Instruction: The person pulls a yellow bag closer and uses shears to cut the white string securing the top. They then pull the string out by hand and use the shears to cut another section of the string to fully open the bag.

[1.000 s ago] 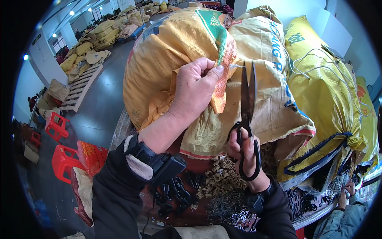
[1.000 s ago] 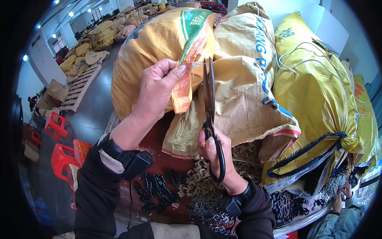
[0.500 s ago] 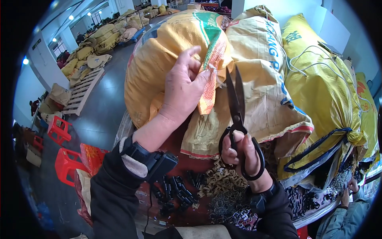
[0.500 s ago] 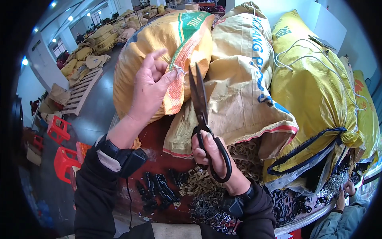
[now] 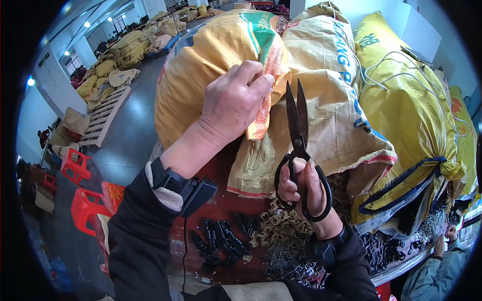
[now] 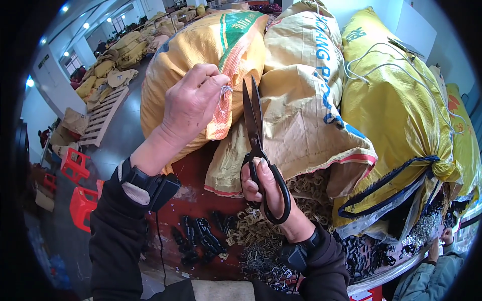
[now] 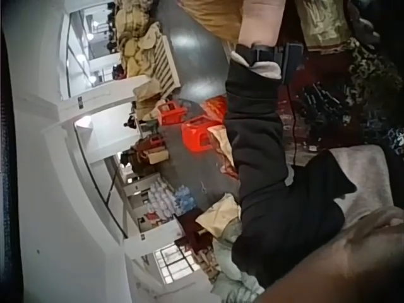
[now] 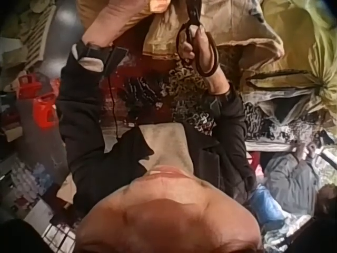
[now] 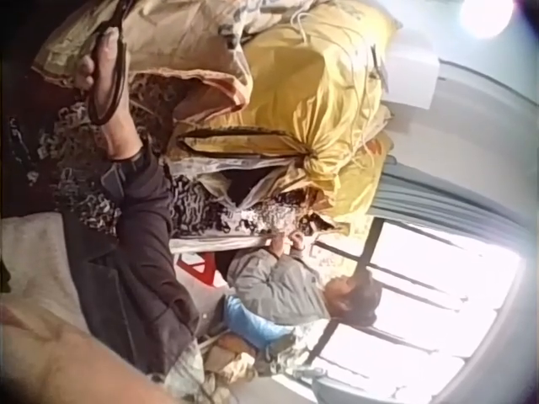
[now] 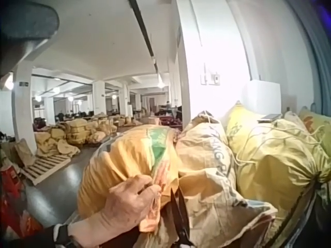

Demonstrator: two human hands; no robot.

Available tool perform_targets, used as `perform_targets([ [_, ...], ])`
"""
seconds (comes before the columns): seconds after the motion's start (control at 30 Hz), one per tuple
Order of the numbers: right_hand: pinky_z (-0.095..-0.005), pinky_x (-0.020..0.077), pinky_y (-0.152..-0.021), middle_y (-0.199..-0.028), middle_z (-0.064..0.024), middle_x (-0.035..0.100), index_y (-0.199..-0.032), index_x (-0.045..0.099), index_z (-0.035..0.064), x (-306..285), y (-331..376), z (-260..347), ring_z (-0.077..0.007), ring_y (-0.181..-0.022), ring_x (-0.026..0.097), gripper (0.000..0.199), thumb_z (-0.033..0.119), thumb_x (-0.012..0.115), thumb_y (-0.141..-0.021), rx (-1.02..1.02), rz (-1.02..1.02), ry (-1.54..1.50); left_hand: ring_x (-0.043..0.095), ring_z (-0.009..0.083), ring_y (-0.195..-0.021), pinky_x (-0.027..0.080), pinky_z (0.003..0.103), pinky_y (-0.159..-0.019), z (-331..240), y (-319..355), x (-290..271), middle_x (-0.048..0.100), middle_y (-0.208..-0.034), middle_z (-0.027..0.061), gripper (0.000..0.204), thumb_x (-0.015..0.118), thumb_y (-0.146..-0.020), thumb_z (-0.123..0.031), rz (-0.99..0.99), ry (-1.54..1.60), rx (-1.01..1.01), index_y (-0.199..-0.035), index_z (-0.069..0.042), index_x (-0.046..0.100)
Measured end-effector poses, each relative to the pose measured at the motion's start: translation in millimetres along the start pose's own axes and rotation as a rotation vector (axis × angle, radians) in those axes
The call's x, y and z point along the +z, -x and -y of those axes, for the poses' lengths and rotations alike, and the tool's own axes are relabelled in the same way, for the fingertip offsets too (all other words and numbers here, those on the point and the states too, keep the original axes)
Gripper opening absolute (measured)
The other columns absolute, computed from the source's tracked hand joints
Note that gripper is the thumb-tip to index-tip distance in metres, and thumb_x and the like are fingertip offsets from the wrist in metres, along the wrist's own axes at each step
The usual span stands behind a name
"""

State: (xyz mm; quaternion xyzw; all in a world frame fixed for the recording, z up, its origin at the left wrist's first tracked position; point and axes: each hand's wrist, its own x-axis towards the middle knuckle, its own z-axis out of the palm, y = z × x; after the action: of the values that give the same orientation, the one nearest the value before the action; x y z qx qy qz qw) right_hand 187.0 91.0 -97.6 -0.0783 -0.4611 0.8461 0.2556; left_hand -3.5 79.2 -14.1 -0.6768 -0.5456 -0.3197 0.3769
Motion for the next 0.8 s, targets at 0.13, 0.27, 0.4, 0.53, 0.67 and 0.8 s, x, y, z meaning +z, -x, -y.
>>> perform_targets([
  [0.13, -0.0175, 0.0232, -0.045, -0.059, 0.003, 0.034, -0.078, 0.041, 0.0049, -1, -1, -2, -0.0034, -0.047, 0.027, 0.048, 0.051, 0.031, -0.086, 0.007, -0.009, -0.007, 0.054, 0.0191, -0.074, 0.047, 0.031, -0.059, 4, 0, 2, 0.05, -0.083, 0.0036, 0.011, 0.059, -0.067, -0.008, 0.027, -0.077, 0.073, -0.076, -0.007, 0.052],
  [0.27, -0.0179, 0.0235, -0.045, -0.059, 0.0033, 0.034, -0.078, 0.041, 0.0054, -2, -1, -4, -0.0034, -0.047, 0.027, 0.047, 0.05, 0.03, -0.086, 0.006, -0.021, -0.006, 0.052, 0.0211, -0.079, 0.044, 0.031, -0.066, 4, 1, 0, 0.049, -0.083, 0.0058, 0.011, 0.058, -0.069, -0.008, 0.08, 0.044, -0.001, -0.074, -0.004, 0.05],
  [0.4, -0.0182, 0.0232, -0.045, -0.06, 0.0035, 0.033, -0.079, 0.041, 0.0056, -4, -1, -6, -0.0036, -0.046, 0.027, 0.046, 0.05, 0.03, -0.087, 0.003, -0.021, -0.008, 0.048, 0.0214, -0.086, 0.039, 0.031, -0.074, 8, 6, -10, 0.048, -0.084, 0.0074, 0.011, 0.057, -0.071, -0.008, 0.183, 0.443, -0.173, -0.075, -0.003, 0.049],
  [0.53, -0.0182, 0.0226, -0.045, -0.06, 0.0033, 0.033, -0.079, 0.041, 0.0055, -5, -1, -5, -0.0037, -0.047, 0.027, 0.046, 0.049, 0.03, -0.087, -0.004, -0.015, -0.013, 0.045, 0.0204, -0.089, 0.036, 0.031, -0.08, 18, 13, -22, 0.046, -0.086, 0.0072, 0.011, 0.056, -0.075, -0.009, 0.258, 0.789, -0.304, -0.076, -0.002, 0.048],
  [0.67, -0.018, 0.0221, -0.045, -0.06, 0.0031, 0.033, -0.079, 0.041, 0.0053, -7, -2, -5, -0.0037, -0.047, 0.026, 0.046, 0.049, 0.03, -0.087, 0.0, -0.027, -0.011, 0.044, 0.0179, -0.089, 0.036, 0.029, -0.082, 7, 9, -38, 0.045, -0.088, 0.0057, 0.01, 0.055, -0.076, -0.009, 0.347, 0.901, -0.222, -0.077, -0.002, 0.048],
  [0.8, -0.0176, 0.0218, -0.044, -0.061, 0.0031, 0.033, -0.079, 0.041, 0.0049, -6, 0, -5, -0.0035, -0.047, 0.026, 0.046, 0.049, 0.031, -0.087, -0.004, -0.001, 0.004, 0.045, 0.0145, -0.09, 0.038, 0.026, -0.08, -5, 10, -41, 0.045, -0.09, 0.0045, 0.01, 0.056, -0.077, -0.01, 0.366, 0.976, -0.15, -0.081, -0.003, 0.051],
])
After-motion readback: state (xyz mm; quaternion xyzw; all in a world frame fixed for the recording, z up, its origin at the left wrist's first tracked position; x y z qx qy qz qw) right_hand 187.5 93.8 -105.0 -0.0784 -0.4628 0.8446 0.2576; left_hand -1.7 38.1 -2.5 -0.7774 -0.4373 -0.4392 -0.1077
